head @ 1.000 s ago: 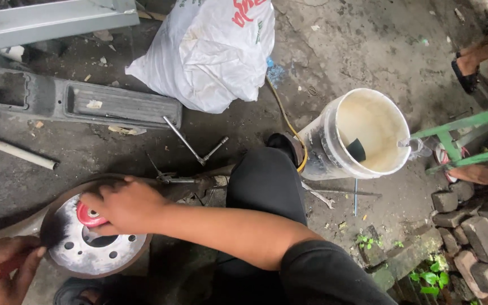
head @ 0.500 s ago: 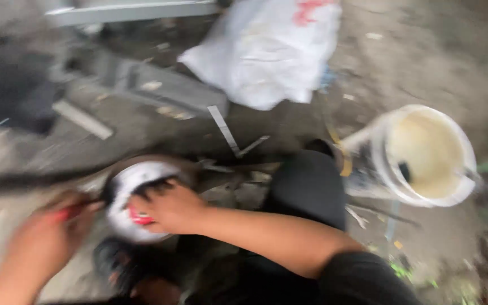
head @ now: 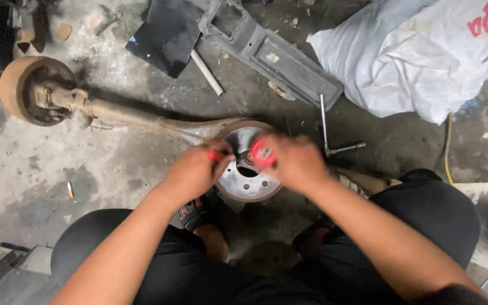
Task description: Cleaning an axle hub using a wire brush to remove rust and debris.
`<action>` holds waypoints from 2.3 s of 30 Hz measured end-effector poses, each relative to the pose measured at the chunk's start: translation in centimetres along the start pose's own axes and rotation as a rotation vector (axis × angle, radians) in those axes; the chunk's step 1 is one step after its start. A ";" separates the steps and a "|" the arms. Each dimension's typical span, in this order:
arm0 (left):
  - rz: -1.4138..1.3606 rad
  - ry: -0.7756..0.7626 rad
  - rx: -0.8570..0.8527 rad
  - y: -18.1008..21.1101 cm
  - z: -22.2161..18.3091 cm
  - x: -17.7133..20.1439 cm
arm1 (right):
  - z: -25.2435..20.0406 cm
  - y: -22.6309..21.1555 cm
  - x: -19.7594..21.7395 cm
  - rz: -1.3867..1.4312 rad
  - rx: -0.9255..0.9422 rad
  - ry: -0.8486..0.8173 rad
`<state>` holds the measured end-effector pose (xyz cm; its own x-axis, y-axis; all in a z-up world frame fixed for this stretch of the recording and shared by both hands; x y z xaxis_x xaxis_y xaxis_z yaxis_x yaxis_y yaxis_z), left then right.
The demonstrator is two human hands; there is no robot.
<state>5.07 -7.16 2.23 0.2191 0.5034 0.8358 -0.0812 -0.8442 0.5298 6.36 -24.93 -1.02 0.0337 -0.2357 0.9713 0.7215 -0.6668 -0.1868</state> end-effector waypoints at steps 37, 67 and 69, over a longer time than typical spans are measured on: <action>-0.077 0.170 0.124 -2.2 1.1 5.8 | 3.7 -1.0 -1.1 -0.233 0.054 0.247; 0.054 0.027 0.286 -2.6 0.7 3.0 | 2.8 1.0 -1.6 -0.031 0.108 0.124; 0.035 0.027 0.297 -2.9 0.7 3.3 | 2.5 2.7 -1.2 -0.043 0.024 0.099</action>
<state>6.73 -3.23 3.35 0.1950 0.4744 0.8584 0.2009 -0.8760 0.4385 9.99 -24.67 -2.27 -0.0653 -0.2764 0.9588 0.7369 -0.6612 -0.1404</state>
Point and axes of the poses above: each hand's wrist, its own z-axis towards the middle knuckle, its own x-axis out of the back of the hand, y = z × x, the point moved 7 cm from there along z, towards the middle knuckle, and after that the axes turned 14 degrees about x, right-handed, at the moved point
